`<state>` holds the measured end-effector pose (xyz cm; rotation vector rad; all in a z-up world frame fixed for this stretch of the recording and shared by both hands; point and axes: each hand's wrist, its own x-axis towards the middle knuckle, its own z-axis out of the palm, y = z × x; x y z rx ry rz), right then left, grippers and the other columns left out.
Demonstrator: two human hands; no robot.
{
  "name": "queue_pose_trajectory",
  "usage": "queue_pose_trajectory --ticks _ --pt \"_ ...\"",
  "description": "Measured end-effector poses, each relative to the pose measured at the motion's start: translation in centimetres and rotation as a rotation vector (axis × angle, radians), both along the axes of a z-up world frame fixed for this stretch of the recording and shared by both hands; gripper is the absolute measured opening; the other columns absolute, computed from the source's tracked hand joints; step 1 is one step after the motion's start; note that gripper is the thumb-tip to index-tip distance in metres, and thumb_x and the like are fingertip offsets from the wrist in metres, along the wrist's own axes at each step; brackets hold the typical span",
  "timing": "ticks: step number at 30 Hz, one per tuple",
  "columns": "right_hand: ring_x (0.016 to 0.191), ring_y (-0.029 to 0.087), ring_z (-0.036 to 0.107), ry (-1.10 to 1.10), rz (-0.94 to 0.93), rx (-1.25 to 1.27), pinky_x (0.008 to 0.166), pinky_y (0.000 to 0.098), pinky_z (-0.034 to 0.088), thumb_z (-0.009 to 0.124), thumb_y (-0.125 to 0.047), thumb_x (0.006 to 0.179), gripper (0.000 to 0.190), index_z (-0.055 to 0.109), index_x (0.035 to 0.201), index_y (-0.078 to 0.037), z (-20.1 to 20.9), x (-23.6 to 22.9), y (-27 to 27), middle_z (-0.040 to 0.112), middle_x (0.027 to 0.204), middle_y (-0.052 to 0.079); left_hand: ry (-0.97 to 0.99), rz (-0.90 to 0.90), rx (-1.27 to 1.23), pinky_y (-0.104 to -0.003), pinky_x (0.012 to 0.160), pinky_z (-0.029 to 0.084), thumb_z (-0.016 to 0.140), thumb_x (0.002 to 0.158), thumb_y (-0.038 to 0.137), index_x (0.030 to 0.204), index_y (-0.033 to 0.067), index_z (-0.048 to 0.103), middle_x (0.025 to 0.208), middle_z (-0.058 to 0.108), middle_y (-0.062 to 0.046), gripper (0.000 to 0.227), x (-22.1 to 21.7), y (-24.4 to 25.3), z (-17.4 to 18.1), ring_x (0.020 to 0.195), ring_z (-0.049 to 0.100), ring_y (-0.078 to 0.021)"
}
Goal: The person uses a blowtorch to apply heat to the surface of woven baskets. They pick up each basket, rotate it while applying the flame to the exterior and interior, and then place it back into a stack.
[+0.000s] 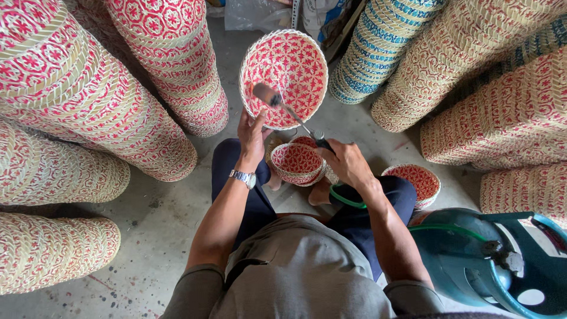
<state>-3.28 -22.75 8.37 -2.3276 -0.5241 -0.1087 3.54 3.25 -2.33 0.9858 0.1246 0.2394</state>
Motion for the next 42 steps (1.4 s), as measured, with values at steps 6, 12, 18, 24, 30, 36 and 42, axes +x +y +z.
queue_pose_trajectory --ticks 6,12,18,24,30,36,42 --pt "0.067 0.045 0.063 -0.087 -0.106 -0.045 0.058 0.048 0.048 0.069 -0.025 0.097 0.027 0.067 0.097 0.001 1.8 -0.1 -2.4 0.065 0.075 0.025 0.058 0.043 -0.029 -0.044 0.088 0.067 0.078 0.088 0.025 0.149 0.0157 0.047 0.13 0.065 -0.008 0.069 0.1 1.0 -0.7 0.116 0.069 -0.0238" --pt "0.054 0.036 0.064 0.181 -0.276 -0.038 0.055 0.0458 0.049 0.067 -0.027 0.098 0.03 0.065 0.09 0.001 1.8 -2.6 -3.9 0.064 0.066 0.022 0.126 0.041 0.054 -0.048 0.088 0.066 0.072 0.092 0.017 0.148 0.0146 0.048 0.125 0.067 -0.007 0.06 1.0 3.5 -1.5 0.11 0.072 -0.0231" --pt "0.059 0.035 0.06 -0.04 -0.143 -0.014 0.055 0.0447 0.047 0.069 -0.027 0.099 0.029 0.065 0.098 0.001 2.4 0.5 -2.5 0.064 0.069 0.021 0.118 -0.123 0.109 -0.047 0.084 0.067 0.065 0.092 0.012 0.15 0.0159 0.043 0.121 0.071 -0.009 0.061 1.4 2.9 -1.5 0.107 0.073 -0.0252" --pt "0.053 0.031 0.063 0.192 -0.23 0.001 0.053 0.0424 0.049 0.067 -0.028 0.097 0.029 0.067 0.094 0.001 3.0 -1.7 -3.9 0.066 0.067 0.019 0.113 -0.066 0.042 -0.046 0.081 0.069 0.065 0.094 0.012 0.149 0.0143 0.043 0.125 0.07 -0.012 0.06 1.1 5.9 -0.9 0.107 0.074 -0.0262" --pt "0.067 0.042 0.064 0.031 -0.167 -0.045 0.059 0.0465 0.049 0.068 -0.027 0.098 0.03 0.065 0.094 0.002 -0.3 -1.6 -2.0 0.064 0.073 0.025 0.118 0.037 0.01 -0.039 0.08 0.068 0.067 0.094 0.01 0.146 0.0161 0.046 0.126 0.067 -0.008 0.057 1.2 4.0 -2.1 0.11 0.071 -0.0224" --pt "0.068 0.043 0.063 0.053 0.037 -0.066 0.059 0.0476 0.048 0.069 -0.028 0.096 0.029 0.067 0.094 0.0 -0.7 -0.3 1.0 0.065 0.075 0.026 0.069 0.07 -0.092 -0.036 0.084 0.068 0.068 0.092 0.009 0.146 0.0167 0.047 0.129 0.065 -0.007 0.058 0.6 1.2 -2.0 0.111 0.07 -0.0199" --pt "0.055 0.024 0.064 0.157 -0.23 0.192 0.05 0.0387 0.05 0.064 -0.035 0.098 0.036 0.065 0.103 0.001 0.2 0.4 -0.2 0.068 0.07 0.015 0.17 -0.133 -0.143 -0.04 0.081 0.067 0.064 0.095 0.018 0.139 0.009 0.053 0.127 0.068 -0.009 0.046 -2.5 1.1 -1.7 0.105 0.072 -0.022"
